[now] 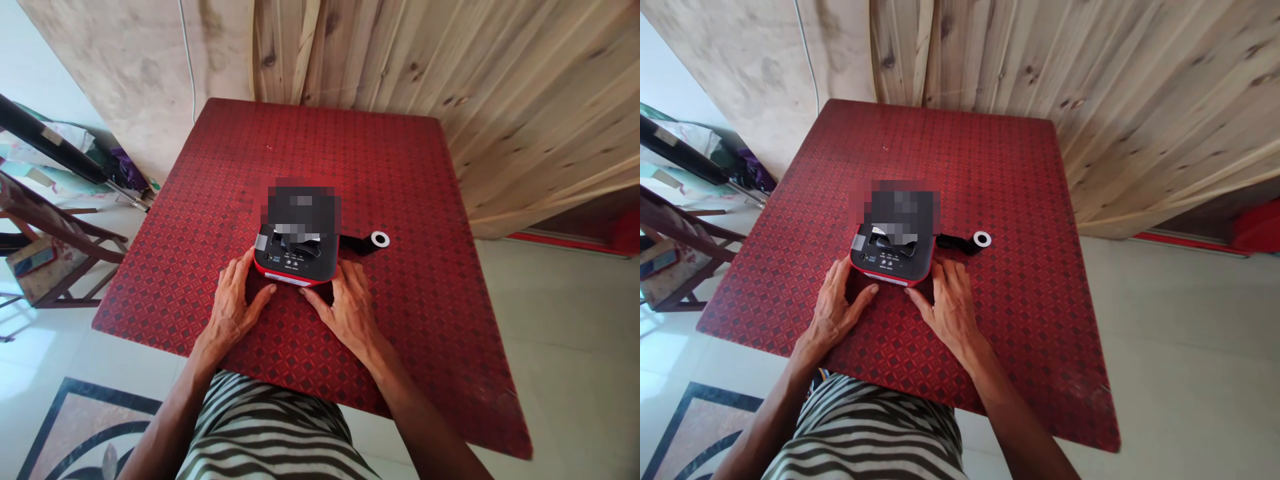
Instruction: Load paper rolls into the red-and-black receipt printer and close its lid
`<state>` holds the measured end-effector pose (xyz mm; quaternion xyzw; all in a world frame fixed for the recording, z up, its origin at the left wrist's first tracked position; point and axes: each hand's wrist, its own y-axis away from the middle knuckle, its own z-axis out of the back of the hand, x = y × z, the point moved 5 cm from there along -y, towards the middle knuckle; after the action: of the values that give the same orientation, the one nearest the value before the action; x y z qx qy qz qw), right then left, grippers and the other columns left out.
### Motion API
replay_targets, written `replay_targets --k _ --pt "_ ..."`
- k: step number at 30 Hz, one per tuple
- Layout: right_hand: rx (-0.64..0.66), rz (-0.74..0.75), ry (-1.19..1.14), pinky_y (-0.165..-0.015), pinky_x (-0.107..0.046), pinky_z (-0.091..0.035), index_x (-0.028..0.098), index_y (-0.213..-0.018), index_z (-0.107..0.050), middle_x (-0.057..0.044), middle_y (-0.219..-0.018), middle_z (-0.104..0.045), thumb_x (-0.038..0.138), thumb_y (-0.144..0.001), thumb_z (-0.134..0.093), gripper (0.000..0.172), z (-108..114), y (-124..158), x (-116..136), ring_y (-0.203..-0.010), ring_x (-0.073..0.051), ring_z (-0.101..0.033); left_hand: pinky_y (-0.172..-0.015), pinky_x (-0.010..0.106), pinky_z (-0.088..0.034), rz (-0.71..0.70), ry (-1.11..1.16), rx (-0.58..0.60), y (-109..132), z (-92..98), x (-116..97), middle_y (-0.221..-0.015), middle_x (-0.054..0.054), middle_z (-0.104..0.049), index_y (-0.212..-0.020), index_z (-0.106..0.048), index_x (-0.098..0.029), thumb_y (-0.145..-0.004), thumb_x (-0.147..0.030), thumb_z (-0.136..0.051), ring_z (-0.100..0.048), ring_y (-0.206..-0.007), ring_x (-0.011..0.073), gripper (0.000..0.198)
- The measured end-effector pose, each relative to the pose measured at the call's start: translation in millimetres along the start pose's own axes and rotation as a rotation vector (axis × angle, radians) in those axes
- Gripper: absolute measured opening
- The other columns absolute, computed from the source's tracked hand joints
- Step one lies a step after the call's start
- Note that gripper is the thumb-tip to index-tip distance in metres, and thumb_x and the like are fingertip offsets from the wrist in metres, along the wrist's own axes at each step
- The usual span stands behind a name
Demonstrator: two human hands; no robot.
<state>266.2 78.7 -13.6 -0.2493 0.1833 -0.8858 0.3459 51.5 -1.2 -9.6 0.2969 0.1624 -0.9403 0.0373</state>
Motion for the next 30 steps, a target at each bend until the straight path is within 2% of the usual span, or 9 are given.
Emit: replay_targets --k 8,17,24,30 --pt "-0.007 -0.008 -0.042 -0.088 -0.05 -0.058 0.019 -0.13 -0.058 -0.016 -0.119 -0.07 0.051 -0.107 -0.06 0.04 -0.5 -0.7 -1.3 -0.104 -0.033 -0.065 -0.113 0.051 -0.052 0.071 -0.006 0.003 2.8 -4.9 4.3 -0.138 0.012 -0.066 -0.157 -0.044 -0.026 -0.105 -0.051 -0.061 -0.063 -0.127 0.0295 0.06" --pt "-0.002 -0.016 -0.054 -0.09 -0.05 -0.058 0.02 -0.132 -0.058 -0.015 -0.121 -0.07 0.048 -0.105 -0.063 0.039 -2.9 0.8 -3.8 -0.106 -0.034 -0.065 -0.115 0.054 -0.051 0.056 -0.001 -0.022 3.8 -7.6 7.1 -0.139 0.013 -0.066 -0.156 -0.045 -0.025 -0.105 -0.046 -0.063 -0.062 -0.13 0.031 0.058" --pt "-0.027 0.006 -0.014 -0.086 -0.049 -0.058 0.017 -0.125 -0.061 -0.016 -0.111 -0.069 0.054 -0.107 -0.057 0.042 -4.9 1.7 -4.1 -0.1 -0.034 -0.064 -0.117 0.054 -0.051 0.075 0.01 -0.005 2.3 -5.8 5.5 -0.139 0.012 -0.067 -0.154 -0.048 -0.026 -0.104 -0.044 -0.064 -0.062 -0.131 0.0302 0.056" --pt "0.017 -0.05 -0.066 -0.092 -0.052 -0.057 0.021 -0.131 -0.06 -0.015 -0.12 -0.069 0.055 -0.104 -0.062 0.043 -8.8 5.0 -9.3 -0.107 -0.035 -0.064 -0.117 0.055 -0.051 0.064 -0.009 0.001 1.8 -6.3 7.3 -0.14 0.013 -0.067 -0.155 -0.047 -0.025 -0.104 -0.044 -0.064 -0.063 -0.132 0.0305 0.057"
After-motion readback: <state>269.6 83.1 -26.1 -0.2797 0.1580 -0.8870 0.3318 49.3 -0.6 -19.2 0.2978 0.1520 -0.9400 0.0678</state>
